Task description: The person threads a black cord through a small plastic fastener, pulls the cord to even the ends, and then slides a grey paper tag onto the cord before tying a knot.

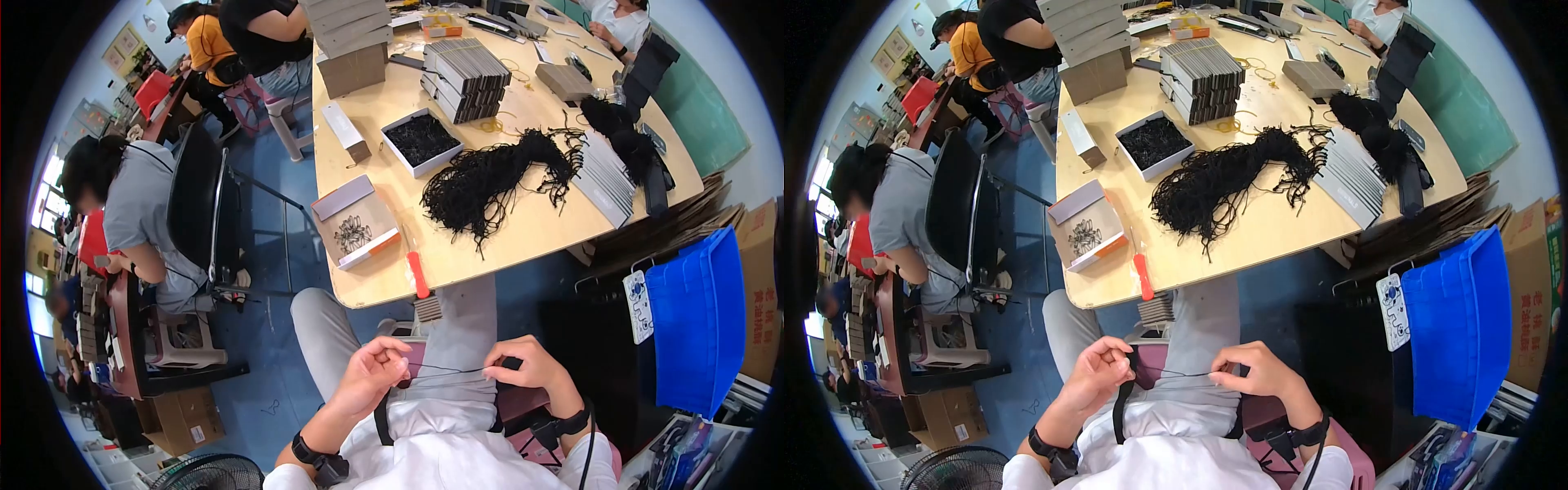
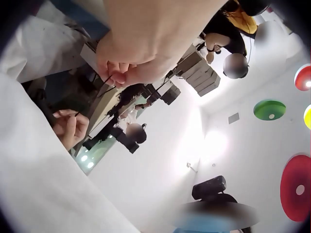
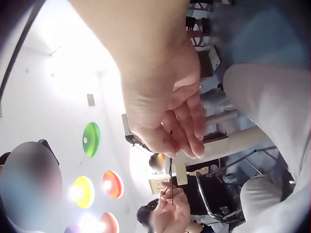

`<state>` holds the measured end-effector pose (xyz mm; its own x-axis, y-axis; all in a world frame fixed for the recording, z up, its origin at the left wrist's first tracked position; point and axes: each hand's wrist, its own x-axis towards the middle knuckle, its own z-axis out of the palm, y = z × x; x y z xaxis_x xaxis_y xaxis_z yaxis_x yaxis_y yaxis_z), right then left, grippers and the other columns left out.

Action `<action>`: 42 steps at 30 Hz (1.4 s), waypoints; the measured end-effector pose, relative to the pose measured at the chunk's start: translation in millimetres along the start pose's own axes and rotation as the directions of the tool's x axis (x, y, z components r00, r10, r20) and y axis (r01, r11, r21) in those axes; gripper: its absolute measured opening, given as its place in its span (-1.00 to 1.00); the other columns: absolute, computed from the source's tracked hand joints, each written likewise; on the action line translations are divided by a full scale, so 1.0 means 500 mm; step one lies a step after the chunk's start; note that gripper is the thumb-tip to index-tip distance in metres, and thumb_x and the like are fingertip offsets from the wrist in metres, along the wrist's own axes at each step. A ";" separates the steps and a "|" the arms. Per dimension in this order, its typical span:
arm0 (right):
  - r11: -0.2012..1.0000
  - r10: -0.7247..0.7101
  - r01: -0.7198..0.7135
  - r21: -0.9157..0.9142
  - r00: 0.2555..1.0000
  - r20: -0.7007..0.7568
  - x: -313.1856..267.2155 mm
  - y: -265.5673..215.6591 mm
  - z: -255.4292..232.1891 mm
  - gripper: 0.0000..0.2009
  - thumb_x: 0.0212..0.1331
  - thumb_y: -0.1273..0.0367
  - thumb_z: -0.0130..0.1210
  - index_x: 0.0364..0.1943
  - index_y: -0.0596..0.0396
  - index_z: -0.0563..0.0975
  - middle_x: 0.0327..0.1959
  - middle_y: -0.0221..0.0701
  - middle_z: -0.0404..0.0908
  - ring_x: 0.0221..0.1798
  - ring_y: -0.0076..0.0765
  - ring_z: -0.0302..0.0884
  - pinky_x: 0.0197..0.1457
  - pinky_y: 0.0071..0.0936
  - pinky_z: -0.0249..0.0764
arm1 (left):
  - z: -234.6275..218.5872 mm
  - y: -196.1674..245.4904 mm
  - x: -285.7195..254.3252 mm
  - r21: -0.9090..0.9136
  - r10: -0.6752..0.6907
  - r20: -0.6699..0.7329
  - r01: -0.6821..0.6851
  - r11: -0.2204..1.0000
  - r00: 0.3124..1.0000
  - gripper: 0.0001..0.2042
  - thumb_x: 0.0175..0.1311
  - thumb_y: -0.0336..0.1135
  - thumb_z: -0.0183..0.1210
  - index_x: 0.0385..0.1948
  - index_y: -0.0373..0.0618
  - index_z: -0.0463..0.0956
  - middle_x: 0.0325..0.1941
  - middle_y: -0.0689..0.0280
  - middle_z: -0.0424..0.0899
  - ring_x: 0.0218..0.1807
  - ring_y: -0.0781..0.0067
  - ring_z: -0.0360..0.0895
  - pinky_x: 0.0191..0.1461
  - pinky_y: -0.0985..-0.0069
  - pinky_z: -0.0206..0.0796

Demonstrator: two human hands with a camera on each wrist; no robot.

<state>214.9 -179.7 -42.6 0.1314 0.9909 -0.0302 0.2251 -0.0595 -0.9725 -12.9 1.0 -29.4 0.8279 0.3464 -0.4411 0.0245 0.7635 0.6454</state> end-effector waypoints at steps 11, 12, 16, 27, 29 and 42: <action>0.975 0.220 -0.217 0.049 0.909 -0.355 0.041 0.086 0.004 -0.90 0.08 0.46 0.16 -0.46 0.22 0.51 -0.59 -0.40 0.58 -0.54 -0.61 0.54 -0.44 -0.65 0.43 | 0.050 -0.037 0.096 0.931 0.818 0.226 -0.364 -0.022 0.529 -0.87 -0.02 -0.58 0.29 -0.42 -0.21 0.56 -0.42 0.26 0.59 -0.40 0.40 0.57 -0.38 0.55 0.41; 0.955 0.295 -0.283 0.087 0.886 -0.358 0.045 0.107 0.015 -0.90 0.08 0.46 0.16 -0.46 0.22 0.51 -0.60 -0.39 0.58 -0.55 -0.62 0.52 -0.46 -0.65 0.41 | 0.050 -0.038 0.096 0.935 0.825 0.274 -0.339 -0.107 0.494 -0.85 -0.06 -0.56 0.30 -0.43 -0.15 0.57 -0.44 0.30 0.58 -0.38 0.34 0.55 -0.40 0.50 0.40; 0.950 0.311 -0.307 0.055 0.919 -0.243 0.054 0.172 0.057 -0.90 0.10 0.44 0.15 -0.41 0.21 0.54 -0.58 -0.39 0.59 -0.56 -0.56 0.51 -0.46 -0.59 0.42 | 0.047 -0.030 0.094 0.930 0.815 0.347 -0.279 -0.238 0.464 -0.82 -0.12 -0.54 0.32 -0.43 -0.08 0.59 -0.45 0.36 0.57 -0.41 0.37 0.51 -0.43 0.51 0.38; 0.907 0.399 -0.359 0.221 0.900 -0.177 0.043 0.181 0.100 -0.85 0.13 0.39 0.18 -0.34 0.21 0.55 -0.54 -0.44 0.57 -0.53 -0.58 0.50 -0.42 -0.59 0.45 | 0.086 -0.015 0.074 0.953 0.793 0.299 -0.216 -0.215 0.531 -0.85 -0.10 -0.50 0.29 -0.45 -0.04 0.60 -0.41 0.38 0.54 -0.35 0.35 0.47 -0.41 0.51 0.33; 0.902 0.402 -0.355 0.246 0.898 -0.179 0.039 0.184 0.103 -0.85 0.13 0.39 0.18 -0.34 0.21 0.56 -0.54 -0.44 0.58 -0.53 -0.58 0.50 -0.42 -0.60 0.45 | 0.080 -0.022 0.073 0.949 0.789 0.305 -0.238 -0.205 0.534 -0.85 -0.10 -0.50 0.29 -0.45 -0.06 0.59 -0.41 0.36 0.54 -0.35 0.34 0.48 -0.39 0.51 0.34; 0.877 0.423 -0.365 0.312 0.895 -0.141 0.024 0.185 0.123 -0.88 0.12 0.42 0.18 -0.37 0.23 0.58 -0.50 -0.43 0.60 -0.51 -0.58 0.50 -0.41 -0.62 0.42 | 0.051 -0.061 0.079 0.921 0.727 0.195 -0.377 0.094 0.658 -0.91 0.06 -0.58 0.22 -0.39 -0.25 0.54 -0.39 0.20 0.58 -0.37 0.33 0.52 -0.30 0.51 0.38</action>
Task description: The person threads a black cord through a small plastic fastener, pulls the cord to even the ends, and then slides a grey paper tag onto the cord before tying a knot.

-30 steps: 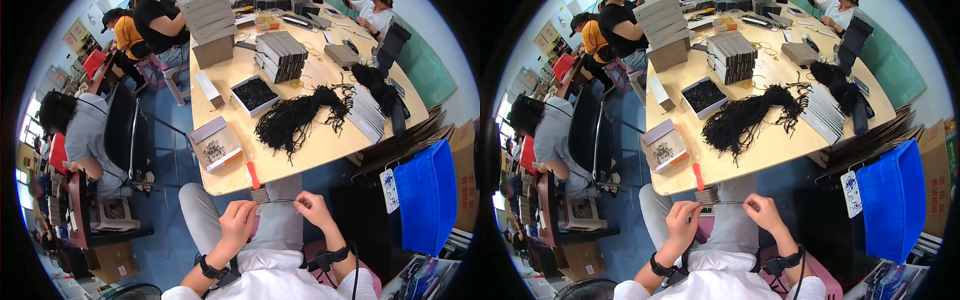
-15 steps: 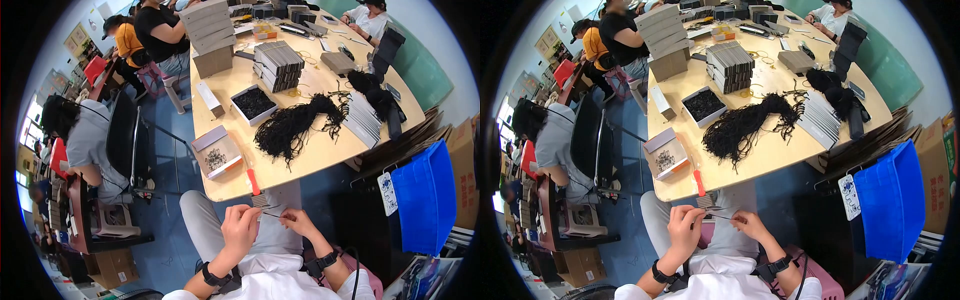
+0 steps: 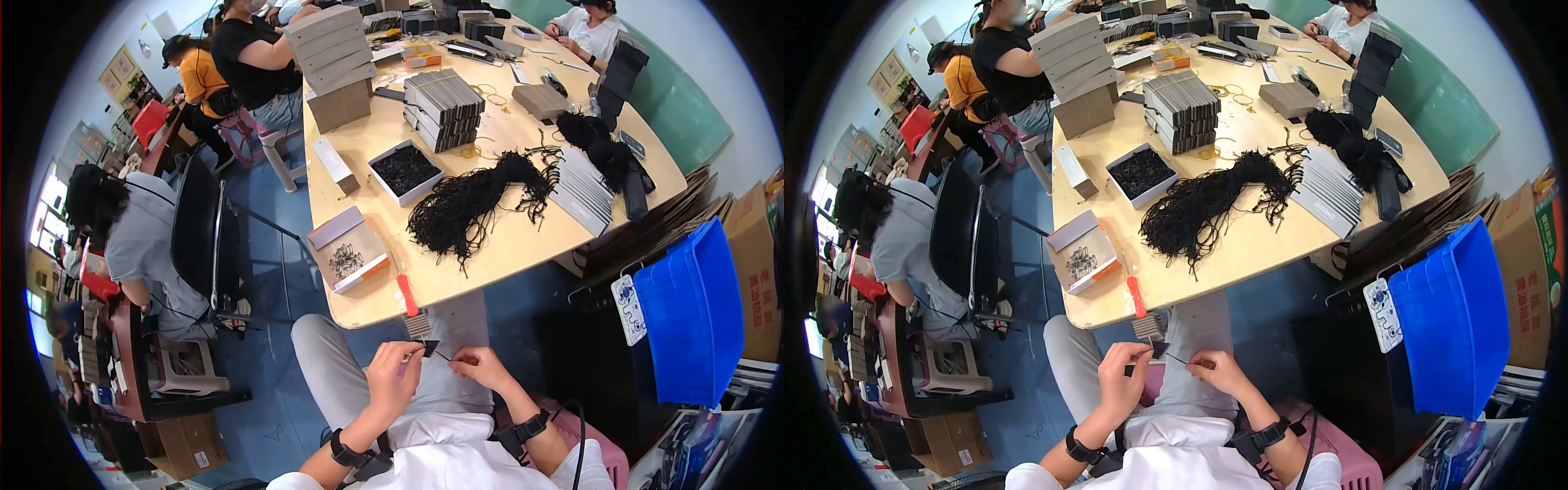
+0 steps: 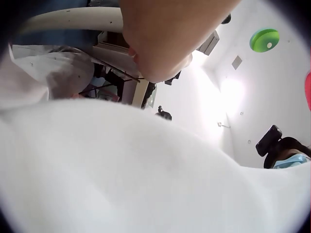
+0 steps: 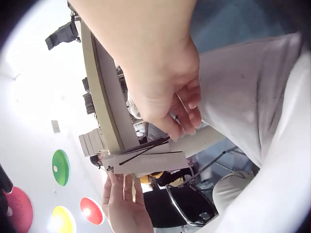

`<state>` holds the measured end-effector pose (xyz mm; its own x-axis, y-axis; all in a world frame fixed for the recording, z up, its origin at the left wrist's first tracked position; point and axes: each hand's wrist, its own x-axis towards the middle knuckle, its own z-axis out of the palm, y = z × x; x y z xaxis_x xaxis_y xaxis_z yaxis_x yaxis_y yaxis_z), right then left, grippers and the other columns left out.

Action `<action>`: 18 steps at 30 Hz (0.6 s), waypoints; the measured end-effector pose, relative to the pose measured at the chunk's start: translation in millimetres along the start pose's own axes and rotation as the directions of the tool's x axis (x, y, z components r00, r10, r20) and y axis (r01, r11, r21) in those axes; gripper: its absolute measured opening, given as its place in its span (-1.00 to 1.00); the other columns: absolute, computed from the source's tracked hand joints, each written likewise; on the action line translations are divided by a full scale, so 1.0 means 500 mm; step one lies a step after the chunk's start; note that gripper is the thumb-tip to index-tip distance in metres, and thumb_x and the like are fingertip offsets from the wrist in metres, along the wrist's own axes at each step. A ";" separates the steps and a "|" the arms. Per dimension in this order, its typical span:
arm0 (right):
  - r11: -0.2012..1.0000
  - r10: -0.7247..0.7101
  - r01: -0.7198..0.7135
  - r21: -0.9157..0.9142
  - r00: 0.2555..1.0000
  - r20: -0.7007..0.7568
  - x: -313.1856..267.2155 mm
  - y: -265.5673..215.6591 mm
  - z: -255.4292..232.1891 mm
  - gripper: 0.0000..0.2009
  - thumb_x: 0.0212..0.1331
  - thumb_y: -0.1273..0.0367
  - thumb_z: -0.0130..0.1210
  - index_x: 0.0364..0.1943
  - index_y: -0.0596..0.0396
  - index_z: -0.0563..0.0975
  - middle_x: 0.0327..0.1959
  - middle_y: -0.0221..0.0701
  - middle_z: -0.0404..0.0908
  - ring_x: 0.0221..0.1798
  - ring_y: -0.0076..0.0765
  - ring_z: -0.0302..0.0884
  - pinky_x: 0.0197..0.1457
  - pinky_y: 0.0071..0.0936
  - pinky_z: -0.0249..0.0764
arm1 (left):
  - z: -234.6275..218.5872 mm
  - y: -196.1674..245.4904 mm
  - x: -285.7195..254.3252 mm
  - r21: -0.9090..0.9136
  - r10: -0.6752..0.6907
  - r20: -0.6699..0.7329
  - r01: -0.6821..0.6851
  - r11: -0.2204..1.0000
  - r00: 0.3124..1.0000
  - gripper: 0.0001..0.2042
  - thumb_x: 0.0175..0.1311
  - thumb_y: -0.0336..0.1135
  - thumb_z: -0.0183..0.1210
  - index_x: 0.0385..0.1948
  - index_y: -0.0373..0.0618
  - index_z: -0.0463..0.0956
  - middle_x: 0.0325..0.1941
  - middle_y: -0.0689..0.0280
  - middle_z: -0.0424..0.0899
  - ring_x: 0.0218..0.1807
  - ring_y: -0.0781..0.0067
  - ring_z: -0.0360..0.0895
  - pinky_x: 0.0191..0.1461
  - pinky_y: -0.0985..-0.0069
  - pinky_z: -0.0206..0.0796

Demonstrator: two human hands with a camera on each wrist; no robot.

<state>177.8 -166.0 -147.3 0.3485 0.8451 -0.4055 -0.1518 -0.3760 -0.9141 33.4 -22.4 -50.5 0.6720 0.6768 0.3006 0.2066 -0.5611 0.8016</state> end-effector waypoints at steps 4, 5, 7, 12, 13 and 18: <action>1.000 -0.015 0.015 -0.008 1.000 0.000 -0.002 0.003 -0.001 -0.88 0.11 0.43 0.18 -0.36 0.23 0.58 -0.50 -0.43 0.60 -0.51 -0.59 0.50 -0.41 -0.63 0.42 | 0.005 0.005 0.003 -0.007 -0.015 -0.008 0.015 1.000 1.000 -0.89 0.02 -0.55 0.25 -0.40 -0.20 0.55 -0.39 0.22 0.60 -0.35 0.26 0.54 -0.30 0.45 0.39; 1.000 -0.023 0.023 -0.012 1.000 -0.003 -0.003 0.001 -0.001 -0.88 0.11 0.42 0.18 -0.37 0.22 0.59 -0.51 -0.44 0.61 -0.52 -0.60 0.50 -0.41 -0.62 0.42 | 0.007 0.006 0.004 -0.019 -0.016 -0.012 0.016 1.000 1.000 -0.90 0.03 -0.56 0.24 -0.41 -0.21 0.55 -0.39 0.22 0.60 -0.35 0.26 0.53 -0.30 0.45 0.39; 0.999 -0.031 0.031 -0.014 0.999 -0.007 -0.005 -0.002 -0.001 -0.88 0.11 0.42 0.18 -0.37 0.22 0.59 -0.52 -0.44 0.61 -0.52 -0.61 0.50 -0.41 -0.62 0.42 | 0.008 0.006 0.004 -0.030 -0.017 -0.014 0.016 0.999 1.000 -0.90 0.03 -0.57 0.23 -0.41 -0.22 0.54 -0.39 0.22 0.59 -0.35 0.27 0.53 -0.30 0.45 0.39; 0.999 -0.040 0.039 -0.036 0.999 -0.032 -0.026 -0.044 -0.006 -0.89 0.11 0.46 0.15 -0.33 0.22 0.62 -0.53 -0.38 0.63 -0.45 -0.56 0.58 -0.36 -0.61 0.47 | 0.000 0.006 0.001 -0.048 -0.043 0.049 0.045 0.998 0.998 -0.95 0.11 -0.60 0.15 -0.42 -0.30 0.48 -0.38 0.19 0.56 -0.35 0.37 0.52 -0.26 0.55 0.40; 0.999 -0.041 0.040 -0.035 0.999 -0.029 -0.032 -0.059 -0.009 -0.89 0.11 0.46 0.15 -0.33 0.22 0.62 -0.53 -0.38 0.63 -0.45 -0.56 0.58 -0.36 -0.61 0.47 | -0.005 0.002 -0.002 -0.045 -0.044 0.047 0.046 0.998 0.998 -0.95 0.11 -0.60 0.15 -0.42 -0.30 0.48 -0.38 0.19 0.56 -0.35 0.37 0.52 -0.26 0.55 0.40; 0.945 -0.271 0.263 -0.192 0.962 -0.018 -0.077 -0.183 -0.007 -0.92 0.13 0.50 0.13 -0.33 0.22 0.60 -0.41 -0.33 0.62 -0.37 -0.43 0.62 -0.33 -0.55 0.52 | -0.013 -0.009 -0.028 -0.548 -0.226 0.191 0.295 0.783 0.955 -0.94 0.22 -0.48 0.12 -0.33 -0.24 0.46 -0.24 0.21 0.60 -0.31 0.52 0.49 -0.27 0.59 0.31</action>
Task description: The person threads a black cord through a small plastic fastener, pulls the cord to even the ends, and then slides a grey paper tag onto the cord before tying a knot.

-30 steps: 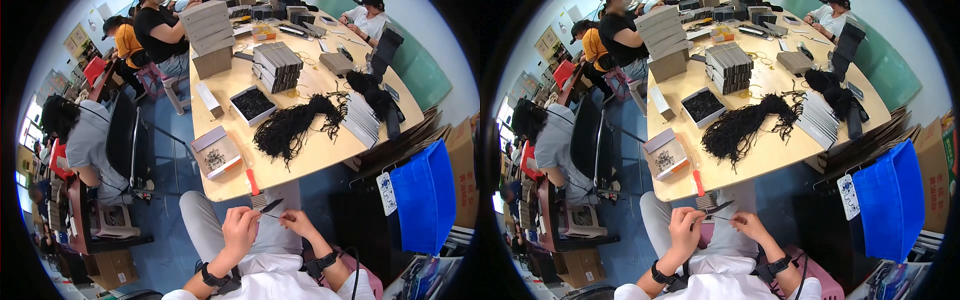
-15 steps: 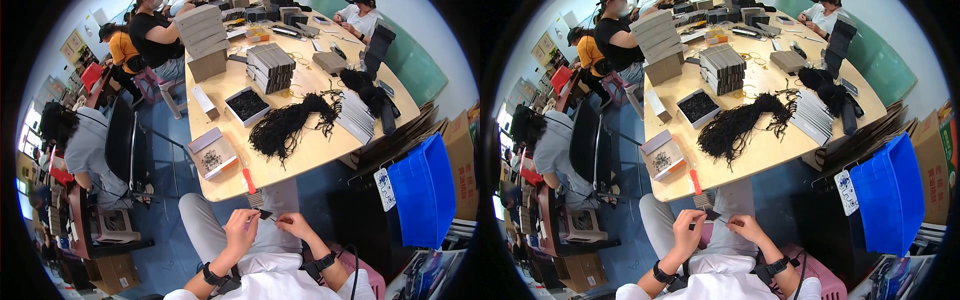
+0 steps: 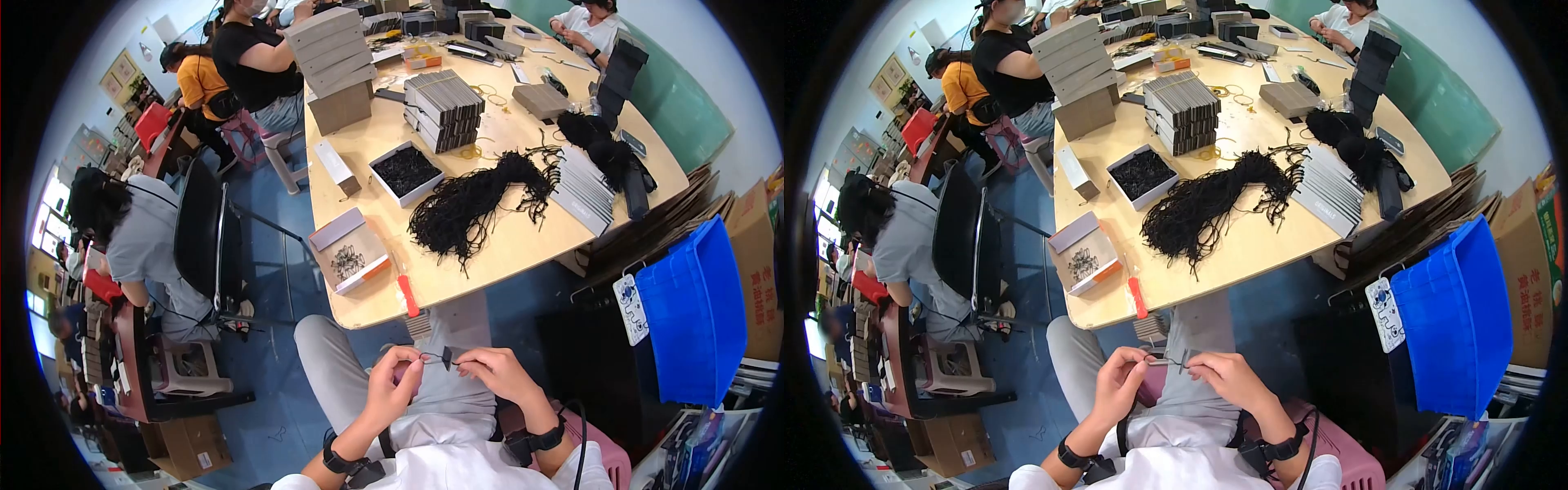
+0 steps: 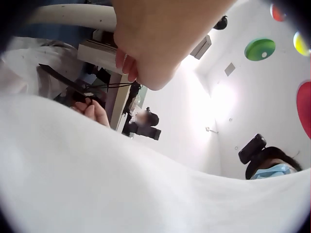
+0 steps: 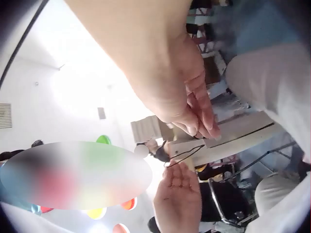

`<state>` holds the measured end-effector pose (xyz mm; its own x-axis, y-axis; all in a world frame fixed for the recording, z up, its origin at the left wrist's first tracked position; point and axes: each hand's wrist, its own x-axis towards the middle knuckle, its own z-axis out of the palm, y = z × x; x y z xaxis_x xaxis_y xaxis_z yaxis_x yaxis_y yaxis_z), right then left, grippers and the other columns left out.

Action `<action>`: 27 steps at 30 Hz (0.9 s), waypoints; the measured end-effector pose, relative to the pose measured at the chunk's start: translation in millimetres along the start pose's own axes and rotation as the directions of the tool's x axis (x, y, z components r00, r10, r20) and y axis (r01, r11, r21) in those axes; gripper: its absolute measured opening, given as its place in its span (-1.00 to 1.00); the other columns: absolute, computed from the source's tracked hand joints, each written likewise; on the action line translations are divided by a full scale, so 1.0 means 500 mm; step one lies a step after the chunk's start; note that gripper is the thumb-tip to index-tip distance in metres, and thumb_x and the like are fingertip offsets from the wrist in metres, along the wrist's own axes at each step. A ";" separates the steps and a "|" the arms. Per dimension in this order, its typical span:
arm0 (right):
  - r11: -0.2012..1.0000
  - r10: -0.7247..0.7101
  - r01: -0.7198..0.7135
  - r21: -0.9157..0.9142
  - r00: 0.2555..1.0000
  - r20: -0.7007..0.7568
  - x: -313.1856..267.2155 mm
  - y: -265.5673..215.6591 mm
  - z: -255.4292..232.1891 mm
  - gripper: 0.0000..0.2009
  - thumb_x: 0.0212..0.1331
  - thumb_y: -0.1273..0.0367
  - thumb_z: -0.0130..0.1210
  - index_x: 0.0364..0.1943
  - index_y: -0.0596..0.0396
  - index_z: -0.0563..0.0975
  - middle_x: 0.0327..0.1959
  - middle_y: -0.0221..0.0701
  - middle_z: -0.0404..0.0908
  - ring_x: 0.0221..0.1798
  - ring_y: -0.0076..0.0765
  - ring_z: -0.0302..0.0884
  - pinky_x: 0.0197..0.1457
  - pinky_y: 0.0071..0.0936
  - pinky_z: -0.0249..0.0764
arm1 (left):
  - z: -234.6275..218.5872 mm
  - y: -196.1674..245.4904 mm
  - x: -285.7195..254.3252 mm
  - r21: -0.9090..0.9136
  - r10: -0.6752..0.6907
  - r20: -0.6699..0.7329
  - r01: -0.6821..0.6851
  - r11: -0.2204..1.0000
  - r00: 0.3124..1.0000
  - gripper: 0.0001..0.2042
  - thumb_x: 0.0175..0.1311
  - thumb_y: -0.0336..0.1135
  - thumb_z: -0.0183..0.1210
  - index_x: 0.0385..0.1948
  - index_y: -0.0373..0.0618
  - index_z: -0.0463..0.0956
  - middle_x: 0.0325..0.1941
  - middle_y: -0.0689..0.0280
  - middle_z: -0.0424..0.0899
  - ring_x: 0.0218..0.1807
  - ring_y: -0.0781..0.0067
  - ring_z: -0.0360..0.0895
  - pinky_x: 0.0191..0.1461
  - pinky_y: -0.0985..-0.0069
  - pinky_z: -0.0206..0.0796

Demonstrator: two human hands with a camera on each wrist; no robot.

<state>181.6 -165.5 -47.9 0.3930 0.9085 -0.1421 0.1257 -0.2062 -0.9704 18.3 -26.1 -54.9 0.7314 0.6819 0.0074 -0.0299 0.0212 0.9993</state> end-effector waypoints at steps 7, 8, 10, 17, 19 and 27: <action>0.854 -0.495 0.471 -0.221 0.866 -0.070 0.018 -0.096 0.016 -0.82 -0.10 0.62 0.25 -0.38 0.07 0.65 -0.41 -0.39 0.52 -0.52 -0.43 0.44 -0.51 -0.53 0.36 | 0.012 0.081 -0.021 -0.174 -0.080 0.129 0.102 0.979 0.988 -0.95 0.25 -0.54 0.08 -0.29 -0.25 0.47 -0.05 0.20 0.56 -0.24 0.68 0.47 -0.32 0.81 0.24; 0.825 -0.540 0.506 -0.252 0.838 -0.084 0.022 -0.093 0.021 -0.82 -0.13 0.61 0.28 -0.39 0.10 0.62 -0.41 -0.38 0.53 -0.53 -0.45 0.44 -0.53 -0.56 0.36 | 0.014 0.082 -0.022 -0.091 -0.035 0.141 0.049 0.995 0.989 -0.93 0.22 -0.54 0.12 -0.29 -0.25 0.52 -0.08 0.21 0.58 -0.27 0.67 0.48 -0.37 0.80 0.23; 0.792 -0.585 0.542 -0.283 0.805 -0.094 0.026 -0.095 0.029 -0.81 -0.17 0.60 0.31 -0.41 0.13 0.60 -0.40 -0.38 0.53 -0.54 -0.46 0.43 -0.54 -0.58 0.35 | 0.019 0.088 -0.022 -0.008 0.010 0.153 -0.008 1.000 0.988 -0.90 0.19 -0.55 0.17 -0.28 -0.25 0.56 -0.12 0.22 0.61 -0.30 0.66 0.49 -0.41 0.80 0.22; 0.859 -0.472 0.401 -0.317 0.860 -0.193 0.022 -0.072 0.035 -0.77 -0.15 0.50 0.33 -0.42 0.13 0.48 -0.56 -0.38 0.51 -0.55 -0.35 0.51 -0.51 -0.49 0.43 | 0.014 0.104 -0.005 0.171 -0.002 0.063 -0.009 0.985 0.998 -0.90 0.05 -0.51 0.30 -0.39 -0.11 0.70 -0.39 0.37 0.63 -0.45 0.70 0.44 -0.51 0.75 0.14; 0.874 -0.456 0.399 -0.276 0.870 -0.188 0.022 -0.064 0.034 -0.78 -0.14 0.50 0.33 -0.41 0.13 0.49 -0.58 -0.40 0.51 -0.58 -0.36 0.49 -0.52 -0.50 0.43 | 0.009 0.113 0.001 0.209 -0.030 0.056 0.018 0.978 0.998 -0.90 0.03 -0.52 0.31 -0.41 -0.09 0.70 -0.42 0.39 0.61 -0.48 0.70 0.43 -0.51 0.74 0.15; 0.915 -0.390 0.382 -0.127 0.920 -0.037 0.018 -0.037 0.013 -0.55 -0.10 0.38 0.36 -0.05 0.06 0.50 -0.10 -0.32 0.54 -0.10 -0.26 0.47 -0.05 -0.41 0.43 | 0.009 0.203 0.018 0.416 0.192 0.228 -0.274 0.867 0.955 -0.79 -0.05 -0.64 0.28 -0.34 -0.17 0.68 -0.48 0.31 0.56 -0.47 0.51 0.46 -0.39 0.62 0.28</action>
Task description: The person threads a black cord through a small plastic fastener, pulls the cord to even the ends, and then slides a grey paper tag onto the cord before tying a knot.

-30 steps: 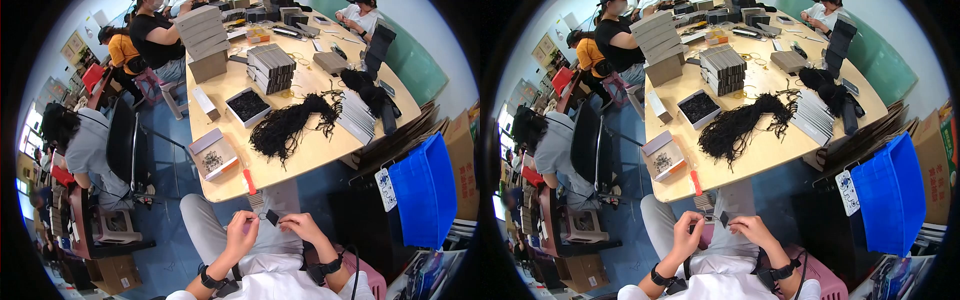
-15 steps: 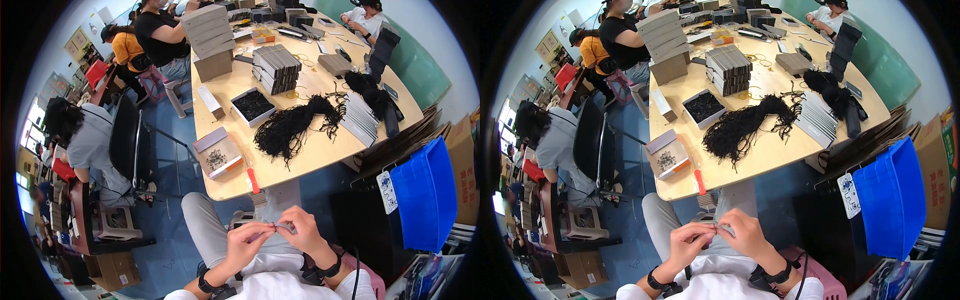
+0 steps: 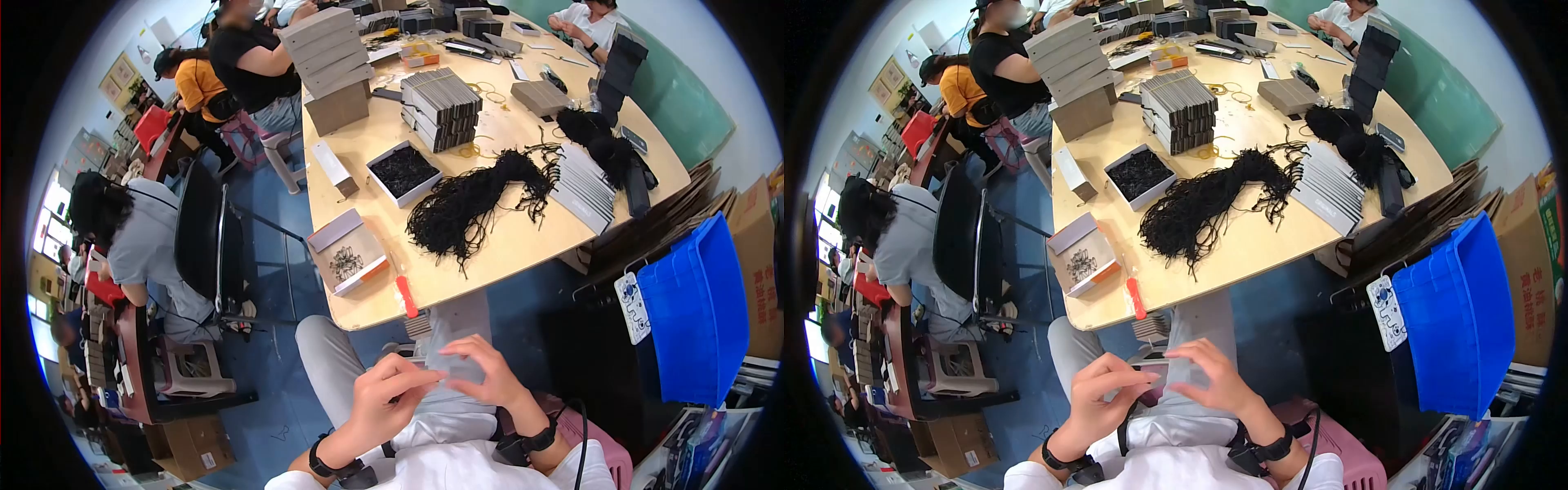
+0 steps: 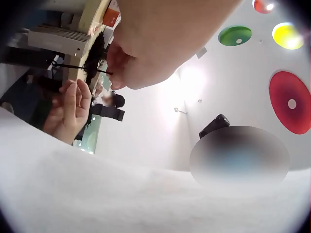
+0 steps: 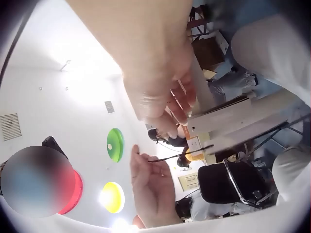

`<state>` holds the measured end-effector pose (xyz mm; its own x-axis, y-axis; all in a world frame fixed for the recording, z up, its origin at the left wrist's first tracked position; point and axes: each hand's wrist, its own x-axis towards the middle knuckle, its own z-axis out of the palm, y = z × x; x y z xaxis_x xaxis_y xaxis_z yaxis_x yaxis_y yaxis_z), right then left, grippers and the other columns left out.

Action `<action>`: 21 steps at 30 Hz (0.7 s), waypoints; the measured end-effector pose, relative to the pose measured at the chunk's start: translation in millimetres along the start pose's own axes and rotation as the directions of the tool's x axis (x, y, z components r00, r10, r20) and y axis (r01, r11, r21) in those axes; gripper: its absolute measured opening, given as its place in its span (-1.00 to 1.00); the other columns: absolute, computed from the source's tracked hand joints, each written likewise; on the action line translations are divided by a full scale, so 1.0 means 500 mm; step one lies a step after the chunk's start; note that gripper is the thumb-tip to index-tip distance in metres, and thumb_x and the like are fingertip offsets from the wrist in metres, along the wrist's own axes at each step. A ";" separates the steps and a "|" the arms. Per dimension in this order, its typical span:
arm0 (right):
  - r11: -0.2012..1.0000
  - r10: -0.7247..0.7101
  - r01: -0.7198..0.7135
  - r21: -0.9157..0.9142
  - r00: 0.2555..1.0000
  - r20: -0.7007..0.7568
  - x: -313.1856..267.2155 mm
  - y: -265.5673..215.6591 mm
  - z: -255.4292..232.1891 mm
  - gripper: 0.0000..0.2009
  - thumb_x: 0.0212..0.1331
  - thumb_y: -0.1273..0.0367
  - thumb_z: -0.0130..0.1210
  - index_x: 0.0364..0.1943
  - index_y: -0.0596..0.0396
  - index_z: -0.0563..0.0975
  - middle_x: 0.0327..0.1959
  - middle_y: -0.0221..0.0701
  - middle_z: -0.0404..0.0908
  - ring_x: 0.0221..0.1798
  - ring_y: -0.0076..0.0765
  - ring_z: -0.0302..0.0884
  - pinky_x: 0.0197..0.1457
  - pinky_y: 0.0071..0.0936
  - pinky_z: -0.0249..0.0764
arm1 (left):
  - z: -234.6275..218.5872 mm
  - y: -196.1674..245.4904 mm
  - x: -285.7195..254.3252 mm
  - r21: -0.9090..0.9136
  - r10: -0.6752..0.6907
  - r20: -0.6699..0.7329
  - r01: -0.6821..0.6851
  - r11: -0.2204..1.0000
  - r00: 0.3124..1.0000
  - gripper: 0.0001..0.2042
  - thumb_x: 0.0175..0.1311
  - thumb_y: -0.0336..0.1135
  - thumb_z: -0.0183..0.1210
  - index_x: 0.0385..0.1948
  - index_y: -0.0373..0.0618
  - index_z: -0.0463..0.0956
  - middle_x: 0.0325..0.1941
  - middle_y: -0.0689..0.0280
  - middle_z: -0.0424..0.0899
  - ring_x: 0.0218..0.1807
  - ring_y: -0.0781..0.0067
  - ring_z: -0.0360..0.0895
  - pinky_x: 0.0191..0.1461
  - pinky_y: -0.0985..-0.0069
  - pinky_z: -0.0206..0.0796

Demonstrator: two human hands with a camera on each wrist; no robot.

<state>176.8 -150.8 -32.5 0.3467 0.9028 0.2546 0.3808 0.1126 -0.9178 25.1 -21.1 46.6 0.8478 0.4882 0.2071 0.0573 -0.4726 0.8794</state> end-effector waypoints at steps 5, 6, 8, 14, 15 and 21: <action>0.998 -0.057 0.056 0.022 0.998 0.040 -0.005 0.007 0.065 -0.44 -0.06 0.35 0.33 0.10 0.04 0.40 -0.01 -0.33 0.51 0.04 -0.21 0.42 0.14 -0.35 0.30 | -0.011 0.012 0.030 -0.292 0.035 0.037 -0.023 0.956 0.999 -0.81 -0.04 -0.65 0.28 -0.33 -0.27 0.63 -0.44 0.27 0.60 -0.37 0.49 0.52 -0.29 0.58 0.35; 0.999 -0.047 0.047 0.027 0.999 0.011 -0.011 0.012 0.077 -0.46 -0.03 0.37 0.30 0.12 0.03 0.39 -0.02 -0.34 0.51 0.05 -0.21 0.42 0.15 -0.35 0.28 | -0.009 0.016 0.033 -0.476 -0.079 0.029 0.083 0.875 0.996 -0.79 -0.02 -0.66 0.26 -0.31 -0.28 0.62 -0.44 0.28 0.61 -0.31 0.49 0.54 -0.23 0.56 0.37; 1.000 0.026 -0.026 0.018 0.999 -0.022 -0.031 0.045 0.097 -0.50 0.00 0.40 0.27 0.10 0.06 0.41 -0.03 -0.32 0.51 0.02 -0.22 0.45 0.10 -0.38 0.32 | -0.009 0.015 0.049 -0.534 -0.078 -0.037 0.046 0.844 0.996 -0.82 -0.02 -0.67 0.26 -0.33 -0.31 0.60 -0.41 0.24 0.62 -0.29 0.47 0.55 -0.20 0.56 0.37; 0.988 0.125 -0.108 0.111 0.978 -0.168 -0.022 0.055 0.031 -0.74 0.05 0.53 0.18 -0.14 0.19 0.49 -0.20 -0.25 0.52 -0.23 -0.27 0.50 -0.13 -0.49 0.41 | -0.016 -0.011 0.132 -0.624 -0.170 -0.328 -0.078 0.778 0.930 -0.85 0.16 -0.58 0.17 -0.24 -0.28 0.47 -0.33 0.26 0.59 -0.26 0.53 0.55 -0.10 0.61 0.39; 0.993 0.108 -0.094 0.074 0.970 -0.216 -0.012 0.054 0.011 -0.80 0.03 0.54 0.19 -0.22 0.23 0.50 -0.29 -0.25 0.52 -0.29 -0.30 0.48 -0.16 -0.52 0.39 | -0.011 -0.007 0.154 -0.597 -0.192 -0.341 -0.054 0.800 0.920 -0.85 0.19 -0.54 0.14 -0.22 -0.26 0.44 -0.36 0.29 0.58 -0.26 0.55 0.54 -0.06 0.59 0.38; 0.895 -0.176 -0.172 -0.412 0.713 -0.679 0.064 0.059 -0.193 -0.82 0.03 0.60 0.09 -0.25 0.16 0.57 -0.34 -0.26 0.55 -0.27 -0.20 0.51 -0.18 -0.43 0.39 | 0.054 -0.050 0.232 -0.881 -0.148 0.002 0.072 0.468 0.989 -0.57 0.42 -0.08 -0.11 0.12 -0.24 0.25 0.15 0.05 0.44 0.22 0.21 0.39 0.27 0.35 0.23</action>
<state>281.7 -158.6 -22.3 0.7622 0.3418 0.5497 0.6344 -0.2256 -0.7394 136.1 27.4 37.2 0.8313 0.5509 0.0739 -0.3766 0.4605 0.8038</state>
